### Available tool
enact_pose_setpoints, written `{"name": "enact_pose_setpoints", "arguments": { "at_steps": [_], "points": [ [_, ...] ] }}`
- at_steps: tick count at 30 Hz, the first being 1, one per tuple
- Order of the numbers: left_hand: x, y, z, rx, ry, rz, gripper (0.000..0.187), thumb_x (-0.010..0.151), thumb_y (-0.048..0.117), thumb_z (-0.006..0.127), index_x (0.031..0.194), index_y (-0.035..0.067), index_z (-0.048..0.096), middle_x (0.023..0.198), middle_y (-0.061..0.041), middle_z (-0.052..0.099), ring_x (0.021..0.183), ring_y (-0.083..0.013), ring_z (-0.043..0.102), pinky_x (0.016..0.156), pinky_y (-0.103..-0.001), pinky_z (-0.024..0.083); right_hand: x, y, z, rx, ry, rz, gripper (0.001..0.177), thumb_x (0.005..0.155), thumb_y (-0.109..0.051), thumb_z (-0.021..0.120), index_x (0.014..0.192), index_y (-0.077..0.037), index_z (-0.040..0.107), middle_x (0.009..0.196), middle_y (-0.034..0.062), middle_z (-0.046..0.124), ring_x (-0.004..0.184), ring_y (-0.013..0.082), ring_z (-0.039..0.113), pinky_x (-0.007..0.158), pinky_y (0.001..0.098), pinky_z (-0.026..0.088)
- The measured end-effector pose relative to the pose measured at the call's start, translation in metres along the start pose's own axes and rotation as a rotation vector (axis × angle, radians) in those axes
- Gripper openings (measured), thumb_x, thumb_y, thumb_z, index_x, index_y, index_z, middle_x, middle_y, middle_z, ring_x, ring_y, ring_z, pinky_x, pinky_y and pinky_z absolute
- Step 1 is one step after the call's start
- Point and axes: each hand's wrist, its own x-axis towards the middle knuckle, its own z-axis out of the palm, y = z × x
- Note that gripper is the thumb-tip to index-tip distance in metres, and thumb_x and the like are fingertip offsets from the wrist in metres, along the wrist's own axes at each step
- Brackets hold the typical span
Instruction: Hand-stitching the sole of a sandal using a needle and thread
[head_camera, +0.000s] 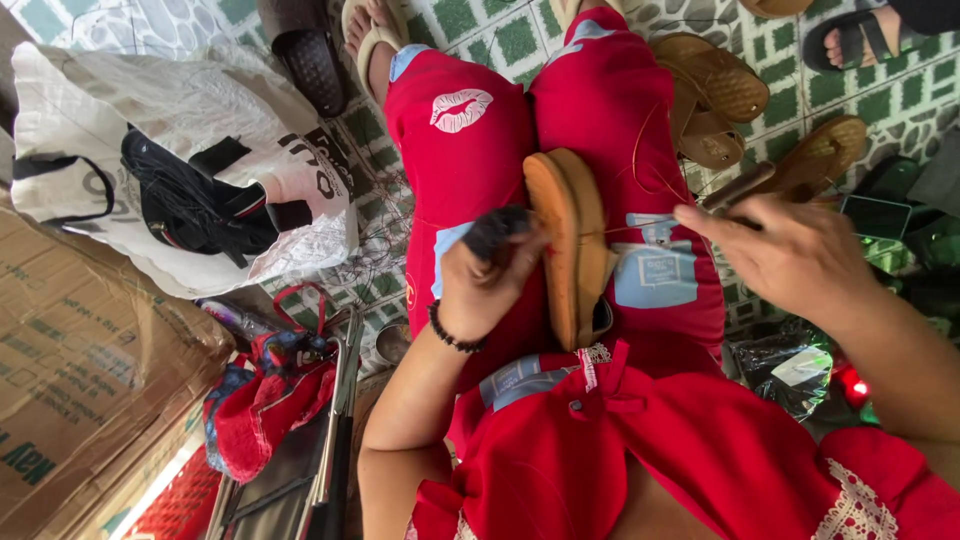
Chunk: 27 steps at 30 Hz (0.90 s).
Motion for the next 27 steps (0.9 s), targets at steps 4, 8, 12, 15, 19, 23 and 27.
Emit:
{"name": "enact_pose_setpoints", "arguments": {
  "at_steps": [4, 8, 12, 15, 19, 23, 27],
  "points": [
    [0.017, -0.01, -0.011, 0.056, 0.296, 0.021, 0.025, 0.077, -0.006, 0.075, 0.098, 0.003, 0.066, 0.089, -0.004, 0.069, 0.072, -0.012, 0.063, 0.067, -0.022, 0.05, 0.031, -0.055, -0.01, 0.847, 0.068, 0.076, 0.056, 0.08, 0.007, 0.062, 0.134, -0.003, 0.05, 0.095, 0.0049, 0.07, 0.054, 0.0078, 0.05, 0.048, 0.0209, 0.041],
    [0.031, 0.025, -0.014, 0.3, 0.399, 0.416, 0.018, 0.08, 0.007, 0.079, 0.088, 0.0, 0.064, 0.074, -0.013, 0.063, 0.065, -0.0289, 0.065, 0.061, -0.034, 0.054, 0.059, -0.075, 0.007, 0.729, 0.308, 0.196, 0.038, 0.081, -0.018, 0.073, 0.117, -0.007, 0.068, 0.067, 0.002, 0.067, 0.046, 0.0102, 0.053, 0.039, 0.0241, 0.04],
    [-0.009, 0.037, 0.018, 0.465, 0.025, 0.74, 0.027, 0.085, 0.019, 0.072, 0.061, 0.01, 0.062, 0.094, -0.006, 0.066, 0.082, -0.0255, 0.061, 0.068, -0.033, 0.043, 0.074, -0.07, -0.002, 0.806, 0.272, 0.197, 0.016, 0.093, -0.013, 0.062, 0.087, 0.0, 0.071, 0.092, 0.0203, 0.065, 0.073, 0.0266, 0.059, 0.069, 0.0376, 0.049],
    [0.007, 0.022, 0.043, 0.718, 0.09, 0.795, 0.023, 0.07, -0.003, 0.074, 0.058, 0.008, 0.058, 0.083, -0.015, 0.062, 0.067, -0.0297, 0.051, 0.059, -0.039, 0.037, 0.095, -0.056, -0.008, 0.953, 0.214, 0.169, 0.016, 0.094, -0.012, 0.061, 0.086, -0.001, 0.071, 0.106, 0.0151, 0.064, 0.091, 0.0247, 0.062, 0.08, 0.0368, 0.047],
    [0.018, 0.008, 0.056, 0.711, 0.109, 0.798, 0.023, 0.064, -0.006, 0.067, 0.054, 0.01, 0.054, 0.067, -0.013, 0.054, 0.06, -0.0299, 0.046, 0.058, -0.039, 0.034, 0.108, -0.058, -0.013, 1.081, 0.175, 0.198, 0.017, 0.093, -0.011, 0.061, 0.084, 0.001, 0.07, 0.102, 0.0163, 0.064, 0.09, 0.0242, 0.064, 0.077, 0.0362, 0.049],
    [0.022, 0.008, 0.03, 0.552, -0.017, 0.803, 0.024, 0.081, 0.0, 0.058, 0.059, 0.008, 0.055, 0.067, -0.008, 0.052, 0.066, -0.0275, 0.051, 0.062, -0.036, 0.037, 0.101, -0.061, -0.004, 1.479, 0.087, 0.421, 0.018, 0.094, -0.012, 0.057, 0.089, 0.002, 0.067, 0.097, 0.0147, 0.066, 0.073, 0.0128, 0.06, 0.051, 0.024, 0.048],
    [-0.003, 0.051, -0.001, -0.131, -0.331, 0.248, 0.017, 0.089, 0.005, 0.061, 0.076, -0.006, 0.061, 0.07, -0.023, 0.06, 0.067, -0.0444, 0.06, 0.062, -0.042, 0.048, 0.081, -0.072, 0.002, 1.7, -0.001, 0.488, 0.023, 0.091, -0.012, 0.056, 0.102, 0.004, 0.066, 0.082, 0.0123, 0.067, 0.049, 0.0049, 0.055, 0.036, 0.0166, 0.043]
  ]
}}
